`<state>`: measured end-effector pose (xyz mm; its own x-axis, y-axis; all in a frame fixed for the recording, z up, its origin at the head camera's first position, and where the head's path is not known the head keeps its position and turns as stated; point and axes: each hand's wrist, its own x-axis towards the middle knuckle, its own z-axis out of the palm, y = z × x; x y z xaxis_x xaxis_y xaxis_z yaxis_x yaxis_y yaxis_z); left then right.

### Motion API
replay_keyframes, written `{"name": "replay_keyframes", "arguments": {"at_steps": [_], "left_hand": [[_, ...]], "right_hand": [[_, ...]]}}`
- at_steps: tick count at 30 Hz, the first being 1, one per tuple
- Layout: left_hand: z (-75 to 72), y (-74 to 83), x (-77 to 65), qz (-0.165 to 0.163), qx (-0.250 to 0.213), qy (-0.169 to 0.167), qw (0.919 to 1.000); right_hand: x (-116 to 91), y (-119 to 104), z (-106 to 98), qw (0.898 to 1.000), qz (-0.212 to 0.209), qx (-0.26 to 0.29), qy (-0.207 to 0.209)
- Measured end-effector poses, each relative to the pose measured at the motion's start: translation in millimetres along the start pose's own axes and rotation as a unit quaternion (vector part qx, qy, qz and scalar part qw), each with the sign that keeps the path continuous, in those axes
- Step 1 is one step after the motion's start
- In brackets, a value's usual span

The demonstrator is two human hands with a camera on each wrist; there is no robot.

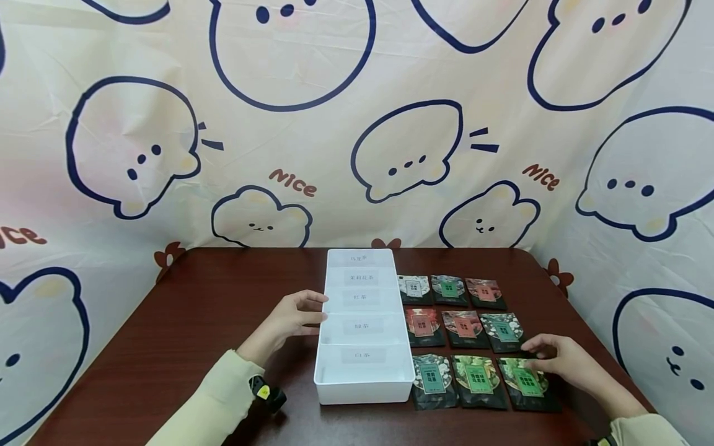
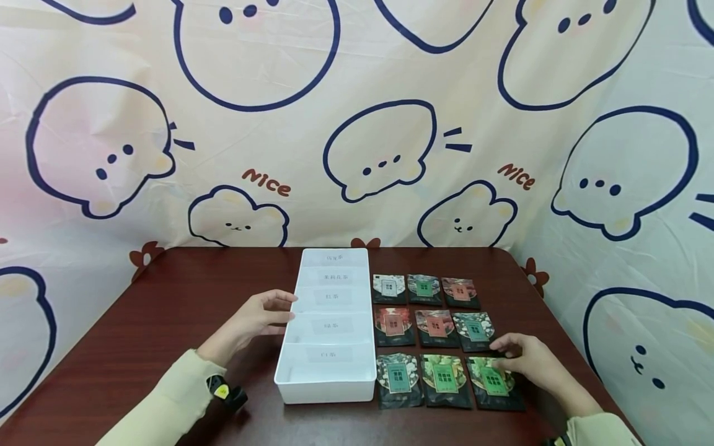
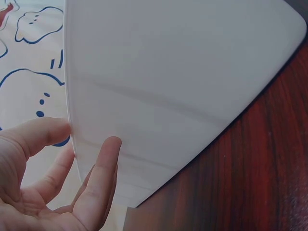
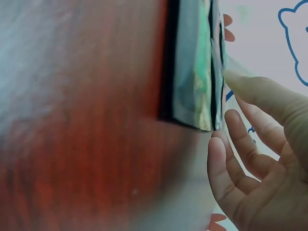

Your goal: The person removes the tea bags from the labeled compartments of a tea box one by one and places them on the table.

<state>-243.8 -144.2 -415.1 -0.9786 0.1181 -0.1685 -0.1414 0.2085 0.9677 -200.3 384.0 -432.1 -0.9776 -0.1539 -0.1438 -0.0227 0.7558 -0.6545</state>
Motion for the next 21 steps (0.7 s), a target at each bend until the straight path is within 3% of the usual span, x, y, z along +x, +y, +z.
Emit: {"name": "replay_keyframes", "arguments": {"at_steps": [7, 15, 21], "left_hand": [[-0.6, -0.1, -0.5, -0.001, -0.003, -0.001, 1.0000], [-2.2, 0.4, -0.9, 0.011, -0.005, -0.021, 0.9997], [-12.7, 8.3, -2.4, 0.035, 0.017, -0.034, 0.9987]], "right_hand": [[10, -15, -7, 0.998, -0.033, 0.057, 0.001], [29, -65, -16, 0.987, -0.122, 0.099, 0.022], [52, -108, -18, 0.975, -0.181, 0.122, 0.023]]}}
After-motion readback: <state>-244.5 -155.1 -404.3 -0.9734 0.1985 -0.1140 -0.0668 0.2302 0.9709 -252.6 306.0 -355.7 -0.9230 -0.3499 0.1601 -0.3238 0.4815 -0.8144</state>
